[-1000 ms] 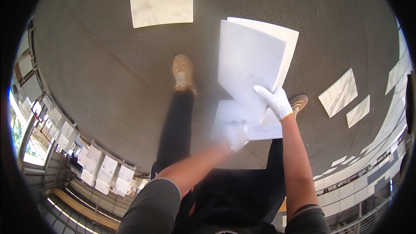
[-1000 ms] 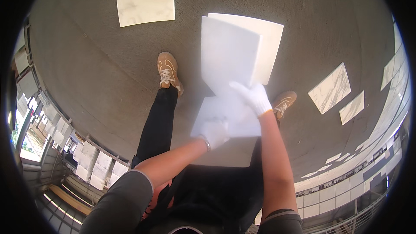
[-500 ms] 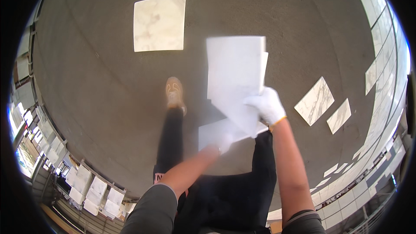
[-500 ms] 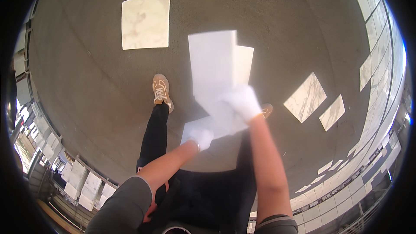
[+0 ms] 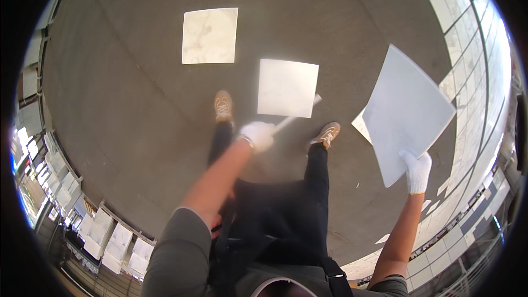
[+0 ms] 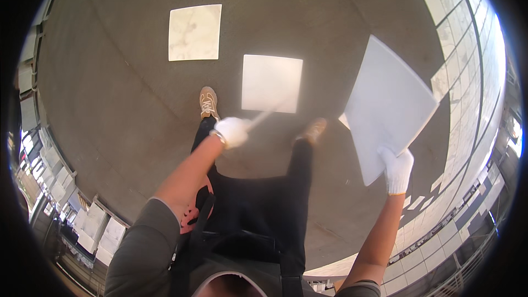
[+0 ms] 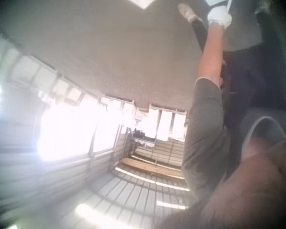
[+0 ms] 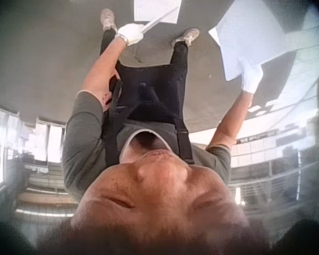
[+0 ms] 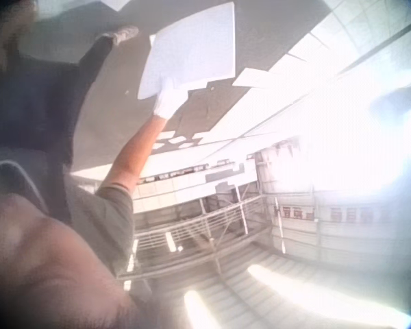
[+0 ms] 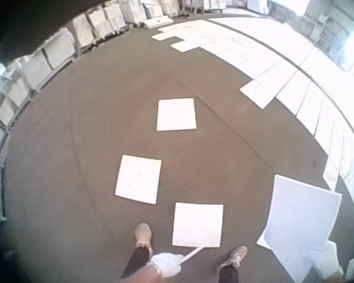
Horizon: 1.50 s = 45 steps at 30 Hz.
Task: The person picks up white ceramic tiles from a stack, carries them across the floor, and places them one by one onto a tiled area. The person handles the tiles with gloved hands and arranges them in a grid pattern.
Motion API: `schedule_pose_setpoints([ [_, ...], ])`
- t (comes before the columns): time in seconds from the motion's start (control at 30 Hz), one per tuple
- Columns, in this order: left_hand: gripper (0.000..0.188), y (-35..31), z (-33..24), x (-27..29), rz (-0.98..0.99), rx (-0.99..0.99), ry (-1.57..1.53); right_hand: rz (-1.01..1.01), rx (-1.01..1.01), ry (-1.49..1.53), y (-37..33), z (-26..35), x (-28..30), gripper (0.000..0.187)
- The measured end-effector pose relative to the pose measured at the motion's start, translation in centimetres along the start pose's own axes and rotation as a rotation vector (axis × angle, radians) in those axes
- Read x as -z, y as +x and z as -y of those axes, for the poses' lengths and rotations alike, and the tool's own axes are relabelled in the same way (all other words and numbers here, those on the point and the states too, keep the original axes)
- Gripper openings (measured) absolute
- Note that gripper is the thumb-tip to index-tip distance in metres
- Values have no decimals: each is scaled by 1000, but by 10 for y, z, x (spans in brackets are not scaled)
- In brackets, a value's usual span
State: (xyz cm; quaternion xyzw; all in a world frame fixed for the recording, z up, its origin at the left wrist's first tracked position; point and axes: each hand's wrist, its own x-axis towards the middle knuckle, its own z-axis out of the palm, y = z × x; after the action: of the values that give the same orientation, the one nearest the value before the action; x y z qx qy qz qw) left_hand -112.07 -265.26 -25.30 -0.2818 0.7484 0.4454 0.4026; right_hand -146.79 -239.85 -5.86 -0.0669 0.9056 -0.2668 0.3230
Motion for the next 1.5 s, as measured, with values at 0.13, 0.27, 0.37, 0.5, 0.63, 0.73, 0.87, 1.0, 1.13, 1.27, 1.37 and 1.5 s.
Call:
schedule_pose_setpoints([
  [0.13, 36, -56, 60, 53, -81, 109, -65, 41, -152, 25, -49, -66, 42, 37],
  [0.27, 25, -138, 120, 69, -476, 205, -754, 177, -179, -44, -95, -157, 62, 32],
  [0.37, 26, -201, 156, 76, -697, 234, -1238, 445, 93, -846, -129, -232, 72, 23],
  [0.5, 25, -281, 199, 77, -945, 121, -1366, 552, 428, -1207, -200, -297, 82, 25],
  [0.63, 24, -329, 245, 76, -1071, 78, -1642, 306, -505, -610, -252, -282, 44, 21],
  [0.73, 24, -347, 279, 68, -1149, 68, -1624, 310, -457, -539, -267, -221, 9, 21],
  [0.87, 24, -361, 317, 68, -1140, 57, -1694, 280, -430, -396, -291, -130, -26, 22],
  [1.0, 25, -360, 320, 87, -1239, 160, -1625, 210, -399, -203, -298, -63, -52, 22],
  [1.13, 16, -345, 301, 120, -1283, 189, -1798, 151, -402, -1, -290, -18, -73, 23],
  [1.27, 24, -328, 289, 152, -1307, 240, -1970, 148, -401, 105, -236, 10, -87, 23],
  [1.37, 35, -311, 278, 172, -1279, 267, -2070, 263, -300, -220, -144, 23, -93, 28],
  [1.5, 54, -280, 255, 223, -1146, 99, -2258, 401, -217, -727, -6, 57, -112, 36],
])
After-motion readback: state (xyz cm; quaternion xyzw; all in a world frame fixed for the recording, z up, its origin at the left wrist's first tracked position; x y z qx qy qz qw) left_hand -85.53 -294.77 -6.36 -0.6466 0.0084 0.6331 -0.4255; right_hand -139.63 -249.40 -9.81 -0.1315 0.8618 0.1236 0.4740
